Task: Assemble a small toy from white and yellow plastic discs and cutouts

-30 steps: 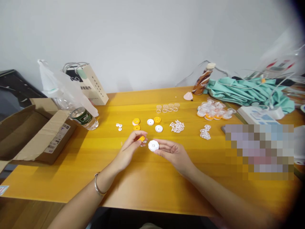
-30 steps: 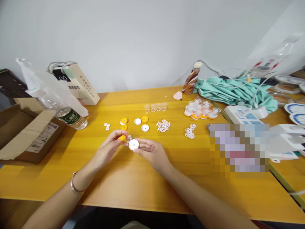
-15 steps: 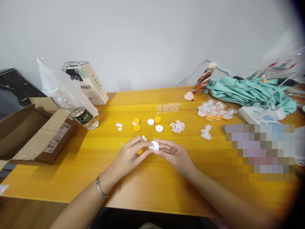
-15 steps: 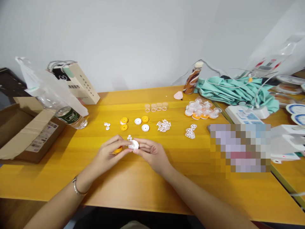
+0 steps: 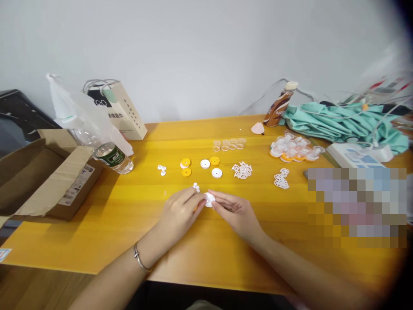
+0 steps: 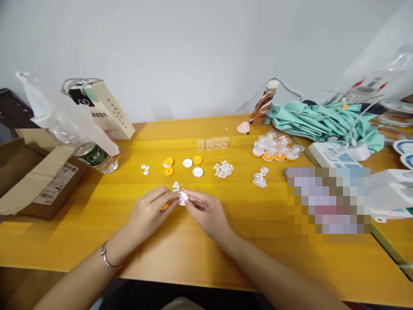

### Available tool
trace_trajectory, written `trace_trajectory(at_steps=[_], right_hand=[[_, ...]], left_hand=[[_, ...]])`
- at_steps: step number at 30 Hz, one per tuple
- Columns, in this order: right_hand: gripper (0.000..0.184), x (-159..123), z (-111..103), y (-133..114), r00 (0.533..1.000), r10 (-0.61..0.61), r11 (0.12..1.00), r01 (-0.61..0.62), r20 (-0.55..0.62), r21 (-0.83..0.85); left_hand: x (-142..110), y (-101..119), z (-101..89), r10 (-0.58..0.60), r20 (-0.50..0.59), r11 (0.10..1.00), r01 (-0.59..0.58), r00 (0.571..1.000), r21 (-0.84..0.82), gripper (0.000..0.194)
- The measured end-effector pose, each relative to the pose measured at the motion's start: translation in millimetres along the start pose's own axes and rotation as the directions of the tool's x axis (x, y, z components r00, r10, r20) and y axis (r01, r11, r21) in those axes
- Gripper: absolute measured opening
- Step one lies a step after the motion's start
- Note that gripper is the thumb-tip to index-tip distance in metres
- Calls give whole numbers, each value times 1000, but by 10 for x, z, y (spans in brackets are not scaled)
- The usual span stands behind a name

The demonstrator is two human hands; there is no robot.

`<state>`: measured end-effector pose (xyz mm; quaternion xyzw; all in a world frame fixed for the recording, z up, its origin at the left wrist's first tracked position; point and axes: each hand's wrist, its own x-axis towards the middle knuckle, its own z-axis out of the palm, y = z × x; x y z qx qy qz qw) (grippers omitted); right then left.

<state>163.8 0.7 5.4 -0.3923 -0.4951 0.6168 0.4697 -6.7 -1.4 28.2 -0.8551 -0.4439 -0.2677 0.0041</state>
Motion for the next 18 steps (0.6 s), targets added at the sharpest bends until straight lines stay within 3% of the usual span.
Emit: trace_trajectory(at_steps=[10, 18], right_hand=[[28, 15, -11, 47, 1000, 18, 1000, -18, -13, 0], [27, 25, -33, 7, 995, 89, 996, -88, -44, 34]], left_hand=[[4, 2, 32, 74, -1, 994, -74, 997, 77, 18], [23, -90, -18, 124, 58, 988, -119, 991, -96, 18]])
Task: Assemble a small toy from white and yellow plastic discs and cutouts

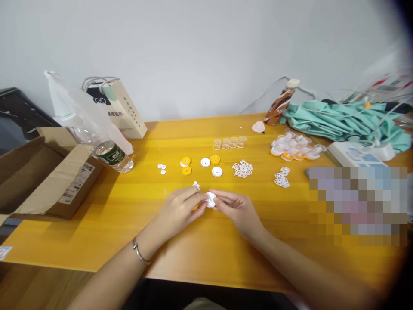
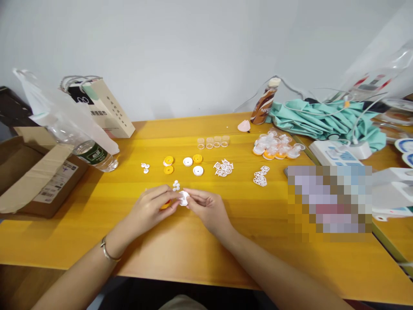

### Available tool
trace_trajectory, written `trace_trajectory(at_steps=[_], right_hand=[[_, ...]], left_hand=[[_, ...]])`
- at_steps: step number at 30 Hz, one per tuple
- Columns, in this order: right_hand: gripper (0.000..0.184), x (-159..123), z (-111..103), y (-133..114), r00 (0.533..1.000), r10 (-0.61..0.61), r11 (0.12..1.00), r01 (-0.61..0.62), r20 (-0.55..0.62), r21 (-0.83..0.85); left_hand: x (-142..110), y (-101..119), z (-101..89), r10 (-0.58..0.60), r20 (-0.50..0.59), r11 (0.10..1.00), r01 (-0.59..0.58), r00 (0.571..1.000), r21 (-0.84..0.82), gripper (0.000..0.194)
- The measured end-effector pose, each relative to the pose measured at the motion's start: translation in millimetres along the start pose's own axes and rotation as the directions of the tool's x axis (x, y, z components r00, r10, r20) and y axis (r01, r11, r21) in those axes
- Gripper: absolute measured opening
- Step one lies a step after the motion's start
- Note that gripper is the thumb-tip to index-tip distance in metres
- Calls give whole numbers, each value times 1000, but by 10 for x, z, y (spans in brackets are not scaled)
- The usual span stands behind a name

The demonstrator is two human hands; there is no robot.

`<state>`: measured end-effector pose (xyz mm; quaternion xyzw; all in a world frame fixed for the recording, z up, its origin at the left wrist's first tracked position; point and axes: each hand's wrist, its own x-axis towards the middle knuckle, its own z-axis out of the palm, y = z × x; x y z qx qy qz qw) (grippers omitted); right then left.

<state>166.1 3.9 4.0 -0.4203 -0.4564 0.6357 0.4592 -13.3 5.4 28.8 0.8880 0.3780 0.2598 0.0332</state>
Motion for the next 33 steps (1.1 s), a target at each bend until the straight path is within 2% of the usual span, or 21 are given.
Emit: trace_trajectory(at_steps=[4, 10, 12, 17, 20, 23, 25, 27, 28, 29, 30, 32, 33], right_hand=[[27, -2, 0, -34, 998, 51, 998, -50, -37, 28], [29, 24, -12, -13, 995, 96, 988, -92, -28, 123], [28, 35, -21, 1, 993, 111, 983, -104, -36, 153], [31, 41, -39, -9, 997, 79, 984, -82, 23, 159], [32, 40, -31, -27, 997, 47, 991, -53, 54, 122], [31, 42, -23, -31, 999, 37, 994, -41, 39, 101], [31, 44, -25, -34, 999, 44, 996, -46, 21, 80], [31, 46, -34, -45, 999, 52, 997, -52, 2, 49], [32, 46, -38, -54, 998, 56, 998, -56, -4, 33], [33, 44, -42, -65, 998, 57, 998, -57, -6, 20], [34, 41, -45, -77, 998, 57, 998, -57, -8, 10], [36, 31, -46, -100, 999, 54, 999, -54, -4, 0], [36, 25, -45, -110, 999, 50, 999, -50, -2, -1]], left_hand=[[3, -23, -28, 61, 17, 998, -61, 998, 20, 18], [20, 37, -82, 150, 106, 955, -172, 983, 242, 20], [28, 52, -99, 154, 139, 948, -186, 978, 257, 21], [19, 11, -118, 89, 116, 986, -104, 989, 131, 22], [-3, -27, -102, 87, 89, 991, -95, 992, 93, 24], [-14, -27, -95, 84, 84, 994, -89, 993, 67, 26], [-9, -9, -117, 47, 88, 999, -46, 995, -18, 28], [5, 6, -158, -44, 81, 977, 60, 996, -204, 31], [15, 8, -179, -109, 68, 933, 126, 992, -336, 34], [27, 5, -195, -184, 54, 852, 187, 981, -488, 35], [40, -2, -205, -260, 49, 730, 230, 964, -643, 35], [67, -20, -205, -386, 92, 404, 257, 918, -878, 33], [80, -28, -196, -423, 139, 235, 256, 895, -938, 32]])
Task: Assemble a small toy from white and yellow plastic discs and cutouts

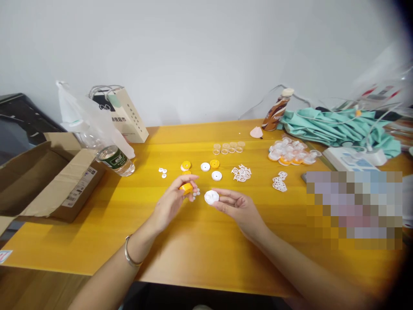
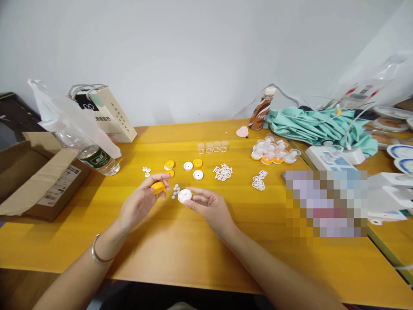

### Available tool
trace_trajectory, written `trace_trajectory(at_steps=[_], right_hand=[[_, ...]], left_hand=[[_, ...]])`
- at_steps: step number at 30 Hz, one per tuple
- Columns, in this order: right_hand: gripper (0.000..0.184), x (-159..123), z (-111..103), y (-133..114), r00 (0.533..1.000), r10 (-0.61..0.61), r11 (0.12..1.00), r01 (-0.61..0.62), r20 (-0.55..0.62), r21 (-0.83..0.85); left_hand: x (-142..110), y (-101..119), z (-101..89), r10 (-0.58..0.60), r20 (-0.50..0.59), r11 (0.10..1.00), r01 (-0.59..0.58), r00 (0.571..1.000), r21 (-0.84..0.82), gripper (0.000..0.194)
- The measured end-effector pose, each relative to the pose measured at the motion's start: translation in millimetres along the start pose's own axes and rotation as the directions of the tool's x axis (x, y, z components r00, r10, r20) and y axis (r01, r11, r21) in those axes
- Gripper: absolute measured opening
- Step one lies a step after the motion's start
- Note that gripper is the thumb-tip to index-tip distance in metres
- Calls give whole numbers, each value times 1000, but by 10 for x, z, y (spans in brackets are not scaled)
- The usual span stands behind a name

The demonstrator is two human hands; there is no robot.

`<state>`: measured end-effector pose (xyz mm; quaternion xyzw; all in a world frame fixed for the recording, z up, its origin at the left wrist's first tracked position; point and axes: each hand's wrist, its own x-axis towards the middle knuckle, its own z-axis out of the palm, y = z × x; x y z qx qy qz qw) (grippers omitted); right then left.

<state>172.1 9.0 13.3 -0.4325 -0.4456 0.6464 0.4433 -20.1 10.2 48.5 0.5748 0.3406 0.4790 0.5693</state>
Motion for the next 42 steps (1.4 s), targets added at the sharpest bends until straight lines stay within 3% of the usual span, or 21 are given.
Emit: trace_trajectory(at_steps=[3, 7, 14, 21, 31, 37, 42], right_hand=[[36, -22, 6, -28, 1000, -11, 1000, 11, 2, 6], [34, -49, 14, -59, 999, -29, 999, 29, 22, 14], [34, -77, 20, -64, 994, -90, 996, 91, 59, -7], [33, -82, 25, -52, 993, -106, 994, 108, 56, -18], [31, -95, 42, -71, 991, -122, 992, 123, 48, -23], [31, -110, 54, -67, 989, -130, 991, 131, 65, 0], [29, -108, 53, -41, 986, -135, 991, 136, 96, -4]], left_hand=[[32, -34, 18, -160, 0, 940, 153, 987, -305, 29], [28, -72, 45, -259, 35, 886, 251, 965, -389, 30], [17, -115, 58, -225, 75, 939, 237, 971, -250, 29], [32, -154, 65, -139, 3, 987, 139, 990, -84, 29], [28, -176, 49, -139, 43, 990, 140, 989, -4, 30], [33, -202, 46, 38, 65, 977, -51, 997, 206, 36], [-4, -192, 82, 121, 100, 878, -153, 988, 454, 39]])
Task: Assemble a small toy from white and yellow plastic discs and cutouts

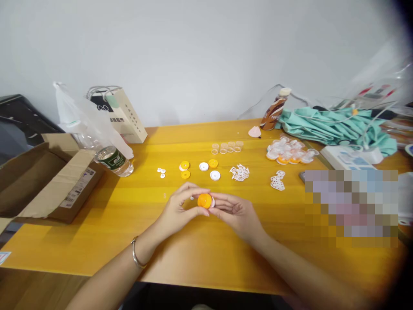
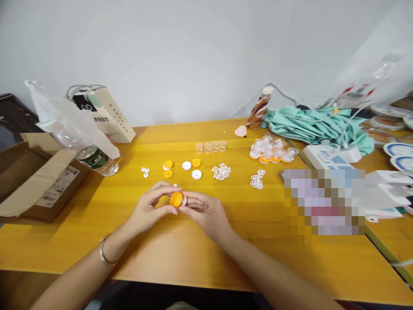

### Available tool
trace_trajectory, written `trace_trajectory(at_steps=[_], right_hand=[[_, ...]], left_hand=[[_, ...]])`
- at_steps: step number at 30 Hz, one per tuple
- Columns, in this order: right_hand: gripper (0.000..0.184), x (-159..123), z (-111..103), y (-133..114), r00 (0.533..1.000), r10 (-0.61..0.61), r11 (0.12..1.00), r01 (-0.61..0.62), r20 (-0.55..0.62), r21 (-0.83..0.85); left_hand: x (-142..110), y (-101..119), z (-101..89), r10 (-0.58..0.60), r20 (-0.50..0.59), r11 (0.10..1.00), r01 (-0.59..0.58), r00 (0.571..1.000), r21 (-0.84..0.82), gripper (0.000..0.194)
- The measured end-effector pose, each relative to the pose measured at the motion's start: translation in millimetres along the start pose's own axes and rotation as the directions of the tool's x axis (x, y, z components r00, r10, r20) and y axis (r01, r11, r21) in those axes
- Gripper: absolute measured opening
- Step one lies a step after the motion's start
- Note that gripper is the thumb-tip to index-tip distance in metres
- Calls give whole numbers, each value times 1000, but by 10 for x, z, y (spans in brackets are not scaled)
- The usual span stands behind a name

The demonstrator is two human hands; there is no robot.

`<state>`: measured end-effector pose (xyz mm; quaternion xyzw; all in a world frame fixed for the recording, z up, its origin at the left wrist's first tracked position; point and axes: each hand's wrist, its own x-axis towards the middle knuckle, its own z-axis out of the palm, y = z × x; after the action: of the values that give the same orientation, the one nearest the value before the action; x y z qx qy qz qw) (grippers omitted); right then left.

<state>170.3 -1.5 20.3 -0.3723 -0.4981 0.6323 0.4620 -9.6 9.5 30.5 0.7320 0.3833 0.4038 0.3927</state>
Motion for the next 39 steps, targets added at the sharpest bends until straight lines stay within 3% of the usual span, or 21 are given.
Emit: trace_trajectory(at_steps=[7, 12, 19, 28, 35, 39], right_hand=[[35, 0, -12, 44, 999, 30, 996, -34, -38, -82], [26, -2, -18, 102, 998, 21, 998, -24, -55, -66], [22, -18, -3, 132, 997, 16, 997, -21, -78, -68], [17, -69, -2, 166, 996, -64, 976, 48, -69, -211], [16, -72, 8, 156, 996, -66, 979, 52, -65, -197], [17, -45, 11, 140, 997, -8, 987, -4, -75, -161]], left_hand=[[-25, -1, 2, 89, -2, 984, -88, 996, 155, 41], [-25, 8, -8, 120, 41, 977, -125, 992, 173, 41], [-24, 13, -36, 100, 78, 978, -113, 992, 173, 41], [-29, 20, -59, 99, 124, 972, -122, 987, 200, 41], [-23, 59, -95, 148, 216, 950, -199, 965, 240, 38], [-24, 74, -97, 120, 211, 946, -176, 970, 272, 39]])
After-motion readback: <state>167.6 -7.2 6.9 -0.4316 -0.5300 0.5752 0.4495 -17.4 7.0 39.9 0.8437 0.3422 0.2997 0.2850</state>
